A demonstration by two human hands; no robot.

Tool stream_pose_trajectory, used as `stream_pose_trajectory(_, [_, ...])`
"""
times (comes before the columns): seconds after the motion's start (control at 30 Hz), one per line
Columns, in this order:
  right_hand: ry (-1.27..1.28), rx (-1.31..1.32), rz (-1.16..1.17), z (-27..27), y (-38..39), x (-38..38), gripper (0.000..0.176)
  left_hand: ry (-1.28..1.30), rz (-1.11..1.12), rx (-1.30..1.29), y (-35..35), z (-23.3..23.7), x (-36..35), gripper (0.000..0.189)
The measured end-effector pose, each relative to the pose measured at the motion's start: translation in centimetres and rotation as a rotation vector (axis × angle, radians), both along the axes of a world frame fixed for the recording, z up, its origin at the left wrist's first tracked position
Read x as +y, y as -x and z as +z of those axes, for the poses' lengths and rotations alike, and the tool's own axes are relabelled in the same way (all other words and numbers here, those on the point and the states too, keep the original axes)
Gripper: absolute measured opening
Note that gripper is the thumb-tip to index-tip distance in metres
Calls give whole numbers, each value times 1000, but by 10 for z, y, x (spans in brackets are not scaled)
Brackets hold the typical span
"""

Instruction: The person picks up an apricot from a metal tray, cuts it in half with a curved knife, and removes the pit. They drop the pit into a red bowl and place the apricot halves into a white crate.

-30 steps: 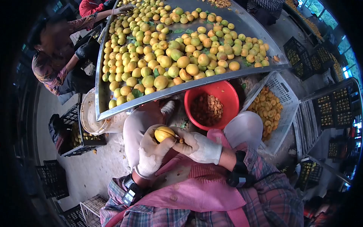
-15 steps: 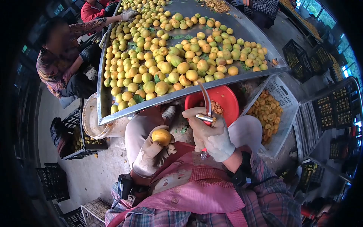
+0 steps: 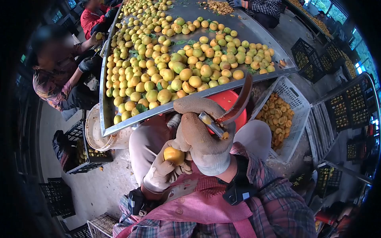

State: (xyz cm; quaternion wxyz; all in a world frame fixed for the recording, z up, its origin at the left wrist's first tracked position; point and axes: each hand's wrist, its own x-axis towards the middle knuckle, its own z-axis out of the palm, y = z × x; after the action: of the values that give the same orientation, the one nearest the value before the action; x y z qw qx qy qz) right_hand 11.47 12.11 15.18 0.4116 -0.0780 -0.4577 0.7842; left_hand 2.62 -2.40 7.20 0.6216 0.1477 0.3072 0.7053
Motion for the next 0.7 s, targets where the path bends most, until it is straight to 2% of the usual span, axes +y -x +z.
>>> stream_pose_trajectory(0.1, [-26, -104, -117, 6, 1, -5, 25, -62, 1, -52, -2, 4, 3, 73])
stream_pose_trajectory(0.23, [-136, -206, -154, 6, -3, -7, 26, -58, -14, -61, -4, -1, 4, 74])
stream_pose_trajectory(0.33, [-161, -174, -25, -7, -10, -3, 30, -74, -19, -55, -4, 0, 3, 69])
stream_pose_trajectory(0.4, [-159, -262, 106, -21, -18, -4, 35, -90, -17, -44, -5, -1, 2, 69])
stream_pose_trajectory(0.53, [-258, -317, 126, -18, -20, -3, 35, -167, 18, 3, -7, -4, 4, 67])
stream_pose_trajectory(0.63, [-325, -354, 143, -20, -16, -2, 35, -128, 35, 156, -10, 5, 5, 67])
stream_pose_trajectory(0.7, [421, 142, 332, -30, -10, 0, 27, -181, 113, 173, -14, 5, 7, 70])
